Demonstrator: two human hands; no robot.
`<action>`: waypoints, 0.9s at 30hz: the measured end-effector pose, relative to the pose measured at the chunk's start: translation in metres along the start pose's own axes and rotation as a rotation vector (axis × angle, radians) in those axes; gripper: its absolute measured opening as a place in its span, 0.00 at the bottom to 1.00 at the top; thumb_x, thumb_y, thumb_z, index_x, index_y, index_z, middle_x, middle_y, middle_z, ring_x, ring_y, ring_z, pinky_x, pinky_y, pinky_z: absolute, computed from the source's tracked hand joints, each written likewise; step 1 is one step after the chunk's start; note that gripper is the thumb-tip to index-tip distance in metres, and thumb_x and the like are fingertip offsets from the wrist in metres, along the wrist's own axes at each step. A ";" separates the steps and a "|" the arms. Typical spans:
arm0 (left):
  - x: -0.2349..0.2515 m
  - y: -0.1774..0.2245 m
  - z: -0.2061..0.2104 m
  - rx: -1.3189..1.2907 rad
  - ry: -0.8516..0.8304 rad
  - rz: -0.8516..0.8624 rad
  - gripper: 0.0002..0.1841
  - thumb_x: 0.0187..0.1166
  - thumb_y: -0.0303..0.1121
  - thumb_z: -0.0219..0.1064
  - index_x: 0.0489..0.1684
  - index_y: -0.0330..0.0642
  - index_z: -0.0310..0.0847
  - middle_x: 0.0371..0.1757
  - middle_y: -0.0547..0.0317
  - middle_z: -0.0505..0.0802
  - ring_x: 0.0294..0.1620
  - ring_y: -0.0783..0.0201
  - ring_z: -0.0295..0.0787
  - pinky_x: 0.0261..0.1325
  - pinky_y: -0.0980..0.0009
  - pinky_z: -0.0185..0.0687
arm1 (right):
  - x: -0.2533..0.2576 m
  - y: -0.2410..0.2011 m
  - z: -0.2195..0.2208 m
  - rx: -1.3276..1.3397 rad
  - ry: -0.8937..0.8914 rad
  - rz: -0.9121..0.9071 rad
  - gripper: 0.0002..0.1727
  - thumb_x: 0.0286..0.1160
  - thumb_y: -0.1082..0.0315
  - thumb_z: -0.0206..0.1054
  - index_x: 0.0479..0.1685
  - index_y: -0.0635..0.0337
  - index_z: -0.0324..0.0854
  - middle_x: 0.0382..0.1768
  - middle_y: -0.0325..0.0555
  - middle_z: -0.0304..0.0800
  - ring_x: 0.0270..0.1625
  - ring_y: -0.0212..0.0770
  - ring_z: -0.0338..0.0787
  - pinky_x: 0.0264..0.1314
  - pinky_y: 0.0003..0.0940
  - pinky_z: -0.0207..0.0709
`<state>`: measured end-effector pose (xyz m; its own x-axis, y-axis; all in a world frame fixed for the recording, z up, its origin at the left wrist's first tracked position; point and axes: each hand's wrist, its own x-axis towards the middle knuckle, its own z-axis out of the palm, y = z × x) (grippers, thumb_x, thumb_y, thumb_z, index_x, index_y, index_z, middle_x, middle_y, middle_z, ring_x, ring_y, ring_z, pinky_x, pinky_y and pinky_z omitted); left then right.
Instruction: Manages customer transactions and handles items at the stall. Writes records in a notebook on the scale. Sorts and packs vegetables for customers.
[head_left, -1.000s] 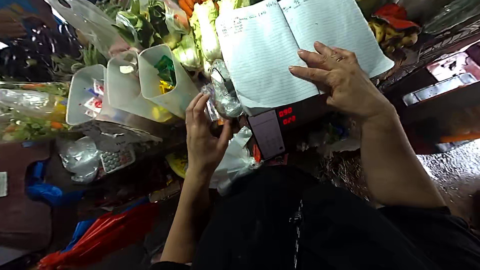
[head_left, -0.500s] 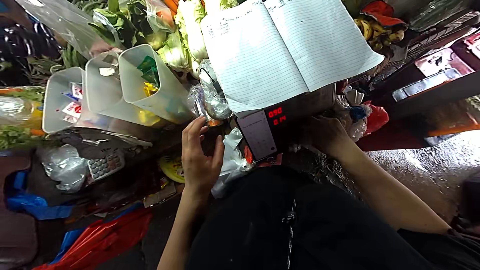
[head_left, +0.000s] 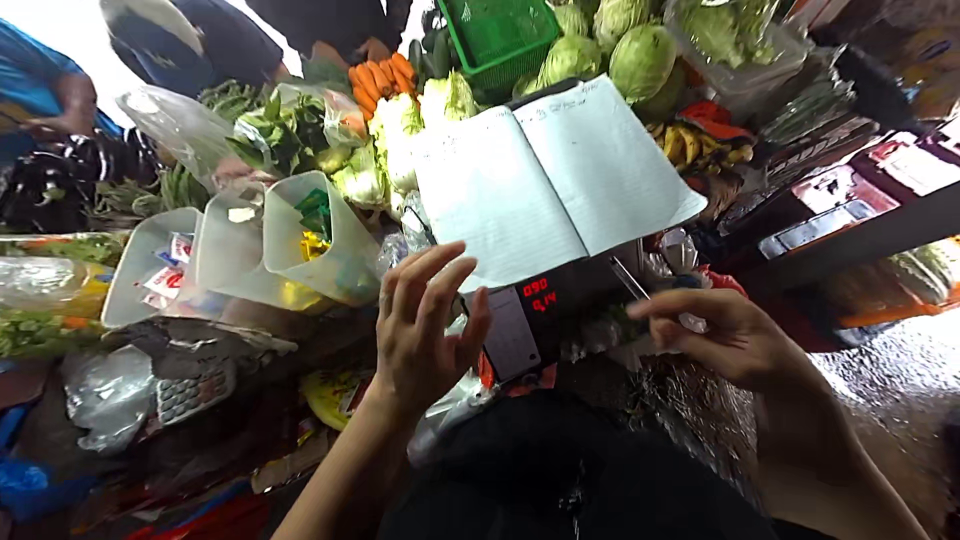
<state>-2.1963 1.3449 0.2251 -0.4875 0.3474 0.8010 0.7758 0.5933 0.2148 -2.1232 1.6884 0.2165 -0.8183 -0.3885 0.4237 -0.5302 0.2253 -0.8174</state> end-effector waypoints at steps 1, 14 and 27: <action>0.019 0.000 0.002 -0.006 -0.052 0.033 0.18 0.84 0.42 0.64 0.63 0.40 0.81 0.67 0.48 0.88 0.73 0.53 0.80 0.75 0.59 0.73 | 0.007 -0.010 -0.007 0.186 -0.058 -0.049 0.15 0.88 0.59 0.60 0.64 0.49 0.88 0.40 0.33 0.92 0.38 0.21 0.87 0.44 0.18 0.83; 0.145 -0.070 0.115 0.079 -0.809 -0.090 0.41 0.82 0.70 0.47 0.82 0.46 0.73 0.83 0.50 0.77 0.89 0.47 0.63 0.83 0.38 0.60 | 0.155 -0.024 -0.063 -0.074 0.459 -0.215 0.36 0.94 0.40 0.32 0.53 0.55 0.84 0.50 0.35 0.93 0.50 0.33 0.93 0.58 0.35 0.88; 0.123 -0.069 0.125 0.063 -0.719 -0.170 0.42 0.81 0.72 0.41 0.85 0.54 0.71 0.86 0.58 0.74 0.92 0.50 0.57 0.87 0.40 0.50 | 0.253 -0.003 -0.044 -0.040 0.335 0.300 0.35 0.92 0.59 0.57 0.94 0.57 0.48 0.31 0.46 0.85 0.17 0.32 0.79 0.20 0.25 0.77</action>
<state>-2.3604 1.4375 0.2389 -0.7576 0.6240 0.1914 0.6523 0.7143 0.2534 -2.3388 1.6288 0.3435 -0.9604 0.0082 0.2785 -0.2613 0.3208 -0.9104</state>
